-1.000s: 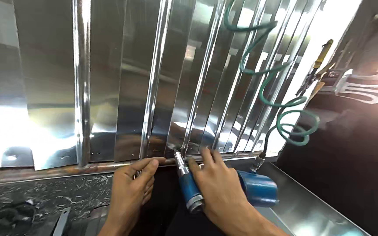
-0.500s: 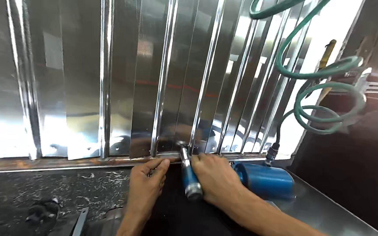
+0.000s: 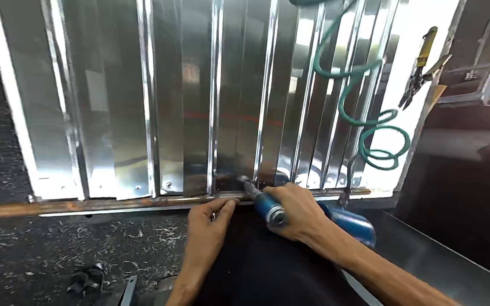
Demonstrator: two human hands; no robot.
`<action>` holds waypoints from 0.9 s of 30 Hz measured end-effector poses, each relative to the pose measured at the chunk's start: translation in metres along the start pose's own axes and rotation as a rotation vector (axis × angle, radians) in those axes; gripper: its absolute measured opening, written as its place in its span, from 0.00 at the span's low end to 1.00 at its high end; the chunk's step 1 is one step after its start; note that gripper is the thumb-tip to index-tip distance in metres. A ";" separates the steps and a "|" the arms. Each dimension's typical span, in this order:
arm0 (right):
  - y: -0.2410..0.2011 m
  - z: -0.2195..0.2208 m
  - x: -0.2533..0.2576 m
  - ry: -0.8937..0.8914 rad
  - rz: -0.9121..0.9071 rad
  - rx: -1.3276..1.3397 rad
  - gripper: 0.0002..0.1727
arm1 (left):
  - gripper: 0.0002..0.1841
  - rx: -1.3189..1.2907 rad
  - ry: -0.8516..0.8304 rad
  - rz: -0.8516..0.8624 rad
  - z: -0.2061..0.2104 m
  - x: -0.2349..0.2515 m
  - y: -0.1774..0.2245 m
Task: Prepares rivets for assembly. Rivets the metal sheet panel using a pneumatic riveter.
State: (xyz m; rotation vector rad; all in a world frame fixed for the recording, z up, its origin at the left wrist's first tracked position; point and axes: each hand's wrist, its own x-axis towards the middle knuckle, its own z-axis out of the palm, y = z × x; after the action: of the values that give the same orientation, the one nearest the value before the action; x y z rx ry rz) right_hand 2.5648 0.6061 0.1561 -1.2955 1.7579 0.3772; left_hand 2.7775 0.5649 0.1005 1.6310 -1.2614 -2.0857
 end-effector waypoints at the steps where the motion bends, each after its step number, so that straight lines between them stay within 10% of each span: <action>1: 0.007 0.001 -0.010 0.123 -0.017 0.097 0.22 | 0.12 0.057 0.005 0.056 0.001 -0.005 0.003; 6: 0.017 -0.002 -0.085 0.486 -0.247 0.447 0.16 | 0.14 0.139 -0.086 0.319 0.029 -0.042 0.006; 19: 0.041 0.077 -0.168 0.635 -0.433 0.496 0.17 | 0.14 0.692 -0.050 0.797 0.112 -0.129 -0.012; 27: 0.078 0.123 -0.216 0.847 -0.454 0.847 0.15 | 0.12 0.332 -0.230 0.676 0.143 -0.157 -0.057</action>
State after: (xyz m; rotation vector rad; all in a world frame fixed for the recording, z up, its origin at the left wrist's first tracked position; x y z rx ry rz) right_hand 2.5663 0.8531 0.2397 -1.1938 1.8299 -1.2105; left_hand 2.7287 0.7672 0.1718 0.8638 -1.9739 -1.7175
